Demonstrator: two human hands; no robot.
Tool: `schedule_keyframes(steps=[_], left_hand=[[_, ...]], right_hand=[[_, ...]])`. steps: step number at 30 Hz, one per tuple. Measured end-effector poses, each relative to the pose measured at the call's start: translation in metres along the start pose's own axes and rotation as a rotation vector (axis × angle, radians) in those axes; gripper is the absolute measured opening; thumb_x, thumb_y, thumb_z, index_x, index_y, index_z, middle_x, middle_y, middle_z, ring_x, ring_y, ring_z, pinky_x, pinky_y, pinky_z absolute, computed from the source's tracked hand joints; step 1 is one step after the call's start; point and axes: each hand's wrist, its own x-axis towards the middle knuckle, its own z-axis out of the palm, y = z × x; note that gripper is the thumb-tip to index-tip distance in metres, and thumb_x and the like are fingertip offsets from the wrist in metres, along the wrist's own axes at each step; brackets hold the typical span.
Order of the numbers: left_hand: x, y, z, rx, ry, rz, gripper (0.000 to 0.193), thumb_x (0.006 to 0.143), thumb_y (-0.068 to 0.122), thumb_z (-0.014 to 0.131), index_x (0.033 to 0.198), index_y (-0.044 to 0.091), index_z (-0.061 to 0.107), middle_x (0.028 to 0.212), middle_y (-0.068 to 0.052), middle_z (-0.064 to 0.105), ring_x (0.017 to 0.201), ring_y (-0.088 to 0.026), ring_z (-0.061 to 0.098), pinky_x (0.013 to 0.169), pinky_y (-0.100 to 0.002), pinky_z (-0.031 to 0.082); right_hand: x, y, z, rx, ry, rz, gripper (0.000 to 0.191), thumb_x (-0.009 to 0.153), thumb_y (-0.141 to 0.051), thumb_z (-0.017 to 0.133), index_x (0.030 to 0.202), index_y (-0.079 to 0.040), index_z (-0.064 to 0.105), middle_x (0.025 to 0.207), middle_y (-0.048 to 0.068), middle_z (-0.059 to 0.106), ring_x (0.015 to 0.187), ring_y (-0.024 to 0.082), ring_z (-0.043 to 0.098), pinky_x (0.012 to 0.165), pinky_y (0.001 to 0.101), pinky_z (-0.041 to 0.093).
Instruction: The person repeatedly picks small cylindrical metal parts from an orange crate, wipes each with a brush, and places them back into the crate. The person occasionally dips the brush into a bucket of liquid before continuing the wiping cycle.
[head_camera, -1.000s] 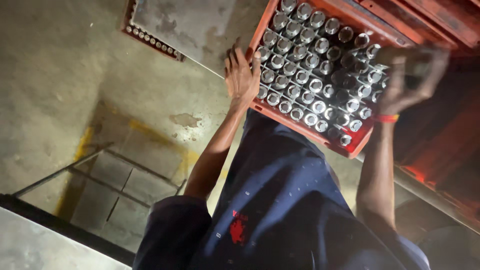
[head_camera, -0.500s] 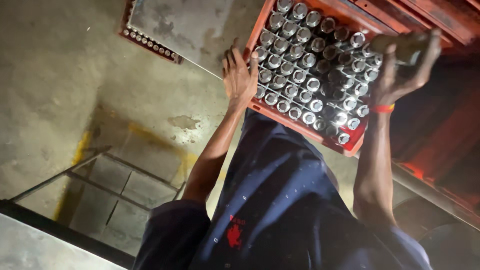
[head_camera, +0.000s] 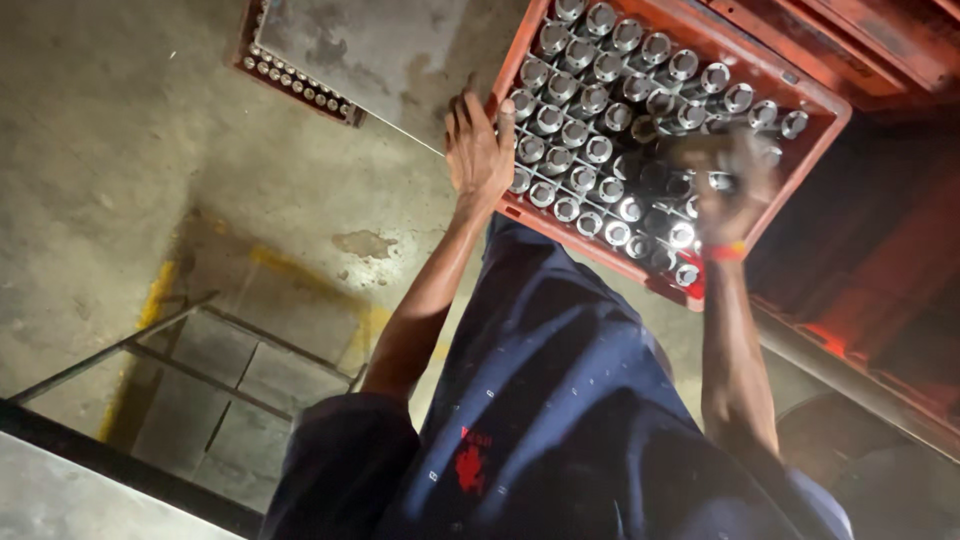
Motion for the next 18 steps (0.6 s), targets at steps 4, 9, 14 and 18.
schedule_keyframes(steps=[4,9,14,18], left_hand=[[-0.001,-0.001,0.001,0.048,0.003,0.003,0.059,0.108,0.048,0.044,0.151,0.007,0.040,0.135,-0.020,0.058,0.125,-0.041,0.055,0.103,-0.054,0.046],[-0.001,-0.001,0.003,0.037,0.022,-0.001,0.058,0.108,0.048,0.043,0.149,0.006,0.040,0.134,-0.020,0.058,0.124,-0.041,0.055,0.103,-0.053,0.046],[-0.002,-0.001,0.001,0.045,0.003,-0.018,0.057,0.108,0.048,0.044,0.147,0.007,0.042,0.134,-0.019,0.059,0.123,-0.040,0.055,0.103,-0.053,0.046],[-0.002,-0.002,0.001,0.009,0.022,0.006,0.058,0.107,0.047,0.044,0.148,0.006,0.043,0.132,-0.019,0.060,0.124,-0.040,0.055,0.104,-0.053,0.046]], right_hand=[[-0.003,-0.014,-0.020,0.186,0.277,0.004,0.057,0.103,-0.013,0.083,0.148,0.000,0.050,0.134,0.016,0.068,0.125,0.029,0.063,0.110,0.0419,0.050],[-0.003,-0.018,-0.030,0.080,0.154,-0.046,0.050,0.108,-0.010,0.085,0.150,0.001,0.061,0.132,0.012,0.074,0.117,0.027,0.068,0.107,0.0420,0.054],[-0.023,-0.034,-0.005,0.061,0.036,-0.132,0.040,0.098,-0.010,0.080,0.133,0.002,0.065,0.126,0.018,0.067,0.116,0.031,0.065,0.102,0.0445,0.052],[-0.024,-0.032,-0.013,0.114,0.170,-0.010,0.039,0.100,-0.012,0.085,0.131,0.003,0.067,0.123,0.018,0.072,0.103,0.027,0.069,0.089,0.0405,0.056]])
